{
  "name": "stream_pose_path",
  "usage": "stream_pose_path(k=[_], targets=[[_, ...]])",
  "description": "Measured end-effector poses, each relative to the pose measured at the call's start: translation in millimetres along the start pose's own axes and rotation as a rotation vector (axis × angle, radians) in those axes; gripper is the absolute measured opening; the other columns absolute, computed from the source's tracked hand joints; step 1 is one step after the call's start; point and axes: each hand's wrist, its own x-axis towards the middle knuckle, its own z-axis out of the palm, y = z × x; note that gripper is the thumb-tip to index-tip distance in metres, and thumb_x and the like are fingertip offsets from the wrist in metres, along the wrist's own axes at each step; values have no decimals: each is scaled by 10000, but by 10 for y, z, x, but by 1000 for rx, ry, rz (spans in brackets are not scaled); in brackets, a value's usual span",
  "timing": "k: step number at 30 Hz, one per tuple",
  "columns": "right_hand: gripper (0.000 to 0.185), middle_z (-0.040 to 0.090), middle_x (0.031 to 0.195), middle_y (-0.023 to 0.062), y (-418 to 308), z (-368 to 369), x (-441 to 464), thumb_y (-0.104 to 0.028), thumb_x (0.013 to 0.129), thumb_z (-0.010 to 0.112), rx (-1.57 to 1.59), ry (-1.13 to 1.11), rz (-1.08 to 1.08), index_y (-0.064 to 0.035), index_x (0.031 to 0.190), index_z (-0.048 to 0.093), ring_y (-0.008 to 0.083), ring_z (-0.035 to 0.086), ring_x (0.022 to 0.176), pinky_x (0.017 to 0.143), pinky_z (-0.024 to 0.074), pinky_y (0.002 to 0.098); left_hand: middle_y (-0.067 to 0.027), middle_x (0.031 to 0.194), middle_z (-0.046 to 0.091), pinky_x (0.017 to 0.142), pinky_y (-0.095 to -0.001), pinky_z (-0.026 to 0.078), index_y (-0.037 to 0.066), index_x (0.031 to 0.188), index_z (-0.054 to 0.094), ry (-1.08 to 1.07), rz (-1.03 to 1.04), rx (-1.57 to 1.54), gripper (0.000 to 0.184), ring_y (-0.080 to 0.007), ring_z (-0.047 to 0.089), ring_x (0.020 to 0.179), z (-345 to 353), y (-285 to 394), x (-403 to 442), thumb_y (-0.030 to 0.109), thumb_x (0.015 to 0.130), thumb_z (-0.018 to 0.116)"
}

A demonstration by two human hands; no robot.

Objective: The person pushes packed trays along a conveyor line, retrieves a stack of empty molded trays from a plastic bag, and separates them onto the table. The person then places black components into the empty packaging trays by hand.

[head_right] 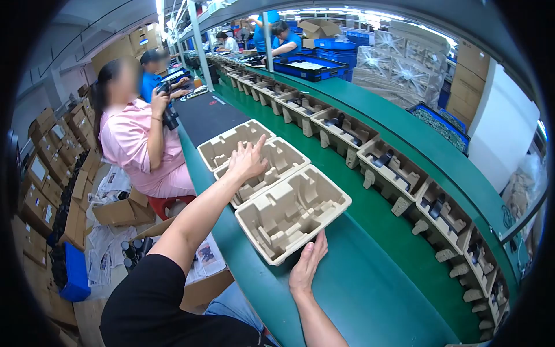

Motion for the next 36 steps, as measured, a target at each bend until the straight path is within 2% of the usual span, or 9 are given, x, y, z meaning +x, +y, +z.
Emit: stream_pose_path(k=[13, 31, 36], targets=[[553, 285, 1406, 224, -3, 6, 60, -339, 997, 230, -23, -7, 4, 48, 1393, 246, 346, 251, 1299, 1081, 163, 413, -221, 1208, 489, 924, -594, 378, 187, 1437, 228, 12, -4, -22, 749, -464, 389, 1199, 101, -29, 66, 349, 794, 577], [564, 269, 1420, 226, -54, 99, 89, -351, 994, 219, -23, -9, 45, 44, 1396, 242, 351, 243, 1303, 1081, 156, 417, -229, 1222, 487, 937, -572, 382, 194, 1441, 219, -21, -9, -22, 749, -470, 374, 1220, 77, -138, 93, 342, 796, 571], [559, 263, 1427, 223, 1, 125, 122, -343, 993, 225, -30, 17, -2, 41, 1400, 234, 354, 239, 1304, 1081, 151, 426, -234, 1230, 483, 939, -558, 390, 205, 1438, 223, -9, -2, -26, 739, -465, 381, 1212, 79, -106, 117, 345, 799, 568]])
